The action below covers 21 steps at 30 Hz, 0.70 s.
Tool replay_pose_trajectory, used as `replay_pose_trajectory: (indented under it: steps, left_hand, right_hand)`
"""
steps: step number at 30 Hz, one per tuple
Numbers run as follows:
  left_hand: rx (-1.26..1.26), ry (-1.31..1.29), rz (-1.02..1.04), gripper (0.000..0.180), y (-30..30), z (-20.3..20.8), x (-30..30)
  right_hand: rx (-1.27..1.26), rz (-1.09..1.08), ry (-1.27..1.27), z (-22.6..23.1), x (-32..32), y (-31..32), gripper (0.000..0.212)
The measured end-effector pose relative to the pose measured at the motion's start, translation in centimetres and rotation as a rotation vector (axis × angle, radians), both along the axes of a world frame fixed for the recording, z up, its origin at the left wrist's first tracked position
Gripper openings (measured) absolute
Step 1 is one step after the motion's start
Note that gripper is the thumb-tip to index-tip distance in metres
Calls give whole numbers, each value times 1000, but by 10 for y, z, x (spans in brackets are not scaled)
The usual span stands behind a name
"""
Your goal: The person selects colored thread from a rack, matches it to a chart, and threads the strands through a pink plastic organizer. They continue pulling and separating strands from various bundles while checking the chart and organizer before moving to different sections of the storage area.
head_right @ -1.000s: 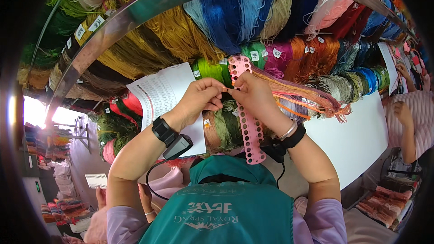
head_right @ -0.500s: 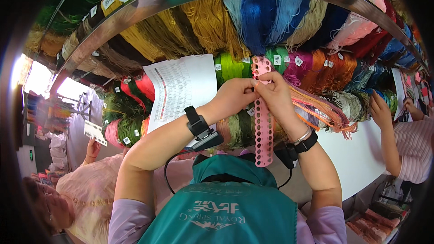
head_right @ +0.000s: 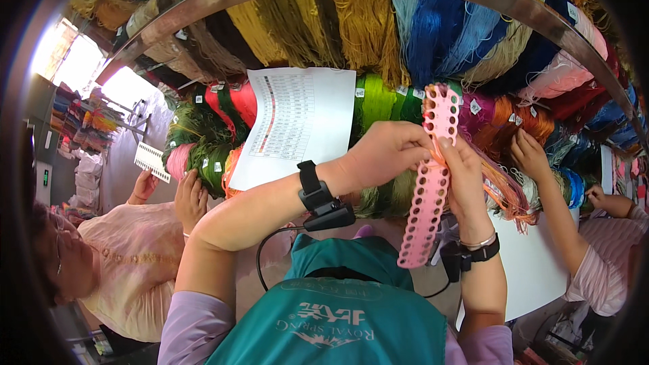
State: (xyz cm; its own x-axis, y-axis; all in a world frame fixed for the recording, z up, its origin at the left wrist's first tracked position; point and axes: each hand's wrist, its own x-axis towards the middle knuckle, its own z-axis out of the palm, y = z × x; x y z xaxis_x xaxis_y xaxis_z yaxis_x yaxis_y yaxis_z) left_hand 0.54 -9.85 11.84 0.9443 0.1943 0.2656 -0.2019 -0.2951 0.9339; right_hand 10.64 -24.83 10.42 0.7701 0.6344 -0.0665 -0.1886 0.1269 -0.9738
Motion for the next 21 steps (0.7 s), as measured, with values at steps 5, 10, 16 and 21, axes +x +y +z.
replay_pose_trajectory:
  steps: [5, 10, 16, 21]
  left_hand:
    - [116, -256, -30, 12, -11, 11, -24]
    - [-312, 117, -460, 25, -13, 44, -68]
    - [-821, -201, -107, 28, 1, 8, -133]
    - [-633, 375, -10, 27, -19, -22, -210]
  right_hand:
    - [51, 53, 91, 21, -9, -41, 22]
    - [-8, -58, -90, 24, -1, -121, 29]
    - [24, -293, -128, 9, 14, -190, 28]
    - [38, -276, -175, 4, 28, -223, 26]
